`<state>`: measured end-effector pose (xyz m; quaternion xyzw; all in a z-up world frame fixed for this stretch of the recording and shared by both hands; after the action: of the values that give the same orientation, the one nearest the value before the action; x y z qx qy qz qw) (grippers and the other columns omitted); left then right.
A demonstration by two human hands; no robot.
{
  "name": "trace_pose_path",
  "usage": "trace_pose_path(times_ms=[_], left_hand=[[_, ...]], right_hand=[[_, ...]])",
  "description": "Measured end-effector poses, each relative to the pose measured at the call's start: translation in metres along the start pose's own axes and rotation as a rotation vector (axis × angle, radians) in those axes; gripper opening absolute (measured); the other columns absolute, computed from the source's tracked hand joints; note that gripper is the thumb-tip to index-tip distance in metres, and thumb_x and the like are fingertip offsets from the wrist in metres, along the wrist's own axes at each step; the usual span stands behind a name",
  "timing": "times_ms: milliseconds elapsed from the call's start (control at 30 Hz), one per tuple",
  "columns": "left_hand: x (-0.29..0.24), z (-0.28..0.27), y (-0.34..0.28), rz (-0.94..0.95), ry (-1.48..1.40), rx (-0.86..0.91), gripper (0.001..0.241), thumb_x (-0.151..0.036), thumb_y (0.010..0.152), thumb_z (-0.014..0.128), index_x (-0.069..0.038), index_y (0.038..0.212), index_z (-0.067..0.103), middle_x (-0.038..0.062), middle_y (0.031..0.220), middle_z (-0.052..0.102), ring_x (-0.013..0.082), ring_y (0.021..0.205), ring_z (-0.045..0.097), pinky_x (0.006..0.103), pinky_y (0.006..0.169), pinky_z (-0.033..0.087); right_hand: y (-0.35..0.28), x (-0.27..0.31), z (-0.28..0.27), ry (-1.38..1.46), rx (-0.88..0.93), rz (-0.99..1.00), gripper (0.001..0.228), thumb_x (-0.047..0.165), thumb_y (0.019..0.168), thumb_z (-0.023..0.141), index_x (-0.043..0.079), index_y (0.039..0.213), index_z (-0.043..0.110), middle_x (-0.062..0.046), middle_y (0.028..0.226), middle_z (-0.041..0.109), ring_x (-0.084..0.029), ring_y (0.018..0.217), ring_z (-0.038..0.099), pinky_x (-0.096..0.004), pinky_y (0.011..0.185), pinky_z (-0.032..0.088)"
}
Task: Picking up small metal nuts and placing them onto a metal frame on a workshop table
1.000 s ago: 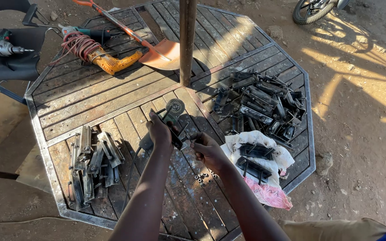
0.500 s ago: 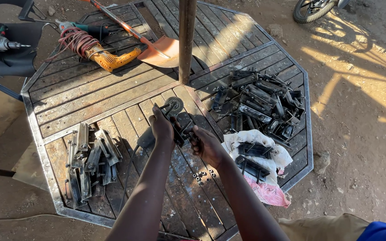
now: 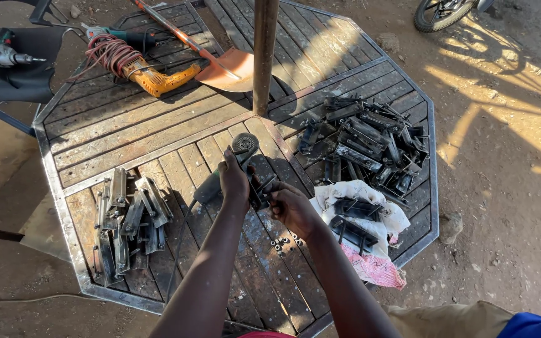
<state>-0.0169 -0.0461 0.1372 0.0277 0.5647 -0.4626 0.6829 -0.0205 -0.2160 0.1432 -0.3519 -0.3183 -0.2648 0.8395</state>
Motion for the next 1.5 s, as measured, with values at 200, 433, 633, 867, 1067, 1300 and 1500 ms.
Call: trace_pose_path(times_ms=[200, 433, 633, 867, 1067, 1300, 1500], left_hand=[[0.013, -0.008, 0.008, -0.011, 0.010, 0.034, 0.066, -0.066, 0.110, 0.040, -0.010, 0.147, 0.037, 0.018, 0.094, 0.067, 0.0246, 0.076, 0.067, 0.0368, 0.066, 0.062], [0.051, -0.031, 0.051, 0.037, 0.148, 0.038, 0.079, -0.069, 0.112, 0.039, -0.007, 0.160, 0.028, 0.029, 0.135, 0.056, 0.0345, 0.103, 0.070, 0.0524, 0.087, 0.063], [0.035, -0.013, 0.032, 0.047, 0.063, 0.121, 0.062, -0.060, 0.110, 0.043, -0.006, 0.140, 0.042, 0.019, 0.094, 0.069, 0.0253, 0.075, 0.070, 0.0367, 0.064, 0.060], [-0.016, 0.008, -0.052, -0.084, 0.096, 0.166, 0.067, -0.063, 0.107, 0.042, -0.008, 0.146, 0.037, 0.017, 0.091, 0.068, 0.0237, 0.069, 0.067, 0.0382, 0.059, 0.061], [0.067, -0.039, 0.067, -0.105, 0.096, 0.303, 0.070, -0.062, 0.110, 0.039, -0.008, 0.152, 0.028, 0.014, 0.095, 0.069, 0.0217, 0.072, 0.068, 0.0366, 0.061, 0.059], [-0.024, 0.014, -0.044, -0.136, 0.030, 0.429, 0.059, -0.054, 0.113, 0.036, -0.008, 0.149, 0.034, 0.015, 0.096, 0.067, 0.0225, 0.078, 0.067, 0.0353, 0.066, 0.056], [-0.018, 0.013, -0.038, -0.194, 0.039, 0.551, 0.048, -0.056, 0.111, 0.038, -0.016, 0.136, 0.043, 0.019, 0.090, 0.073, 0.0277, 0.068, 0.071, 0.0376, 0.062, 0.060]], right_hand=[[-0.013, 0.002, 0.010, 0.003, -0.044, -0.003, 0.019, 0.027, 0.101, 0.064, 0.014, 0.115, 0.064, -0.007, 0.070, 0.050, -0.016, 0.060, 0.053, -0.023, 0.052, 0.041], [-0.039, 0.009, 0.018, -0.037, -0.050, 0.016, 0.023, 0.008, 0.092, 0.061, 0.010, 0.115, 0.063, -0.007, 0.072, 0.055, -0.016, 0.061, 0.060, -0.024, 0.052, 0.045], [-0.054, 0.006, 0.031, -0.080, -0.133, -0.103, 0.019, 0.029, 0.101, 0.066, 0.011, 0.105, 0.062, -0.006, 0.068, 0.048, -0.014, 0.056, 0.052, -0.021, 0.048, 0.038], [-0.060, -0.005, 0.030, -0.001, -0.177, -0.110, 0.010, 0.018, 0.098, 0.068, 0.013, 0.106, 0.064, -0.006, 0.068, 0.049, -0.015, 0.057, 0.054, -0.022, 0.049, 0.041], [-0.075, -0.001, 0.046, 0.045, -0.189, -0.130, 0.021, 0.010, 0.090, 0.062, 0.013, 0.110, 0.062, -0.006, 0.073, 0.052, -0.016, 0.062, 0.058, -0.022, 0.052, 0.045], [-0.076, -0.012, 0.060, 0.078, -0.251, -0.224, 0.012, 0.023, 0.104, 0.062, 0.012, 0.102, 0.059, -0.003, 0.070, 0.039, -0.014, 0.057, 0.043, -0.024, 0.048, 0.033], [-0.092, -0.021, 0.062, 0.065, -0.249, -0.331, 0.033, 0.005, 0.089, 0.060, 0.013, 0.121, 0.059, -0.006, 0.080, 0.051, -0.014, 0.067, 0.053, -0.024, 0.056, 0.041]])
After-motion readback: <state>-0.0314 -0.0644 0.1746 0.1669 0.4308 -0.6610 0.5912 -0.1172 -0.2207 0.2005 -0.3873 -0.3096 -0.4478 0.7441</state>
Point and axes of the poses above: each hand's wrist, its own y-axis towards the middle knuckle, its own z-axis out of the palm, x = y × z, the point moved 1 cm from there along y, towards the middle knuckle
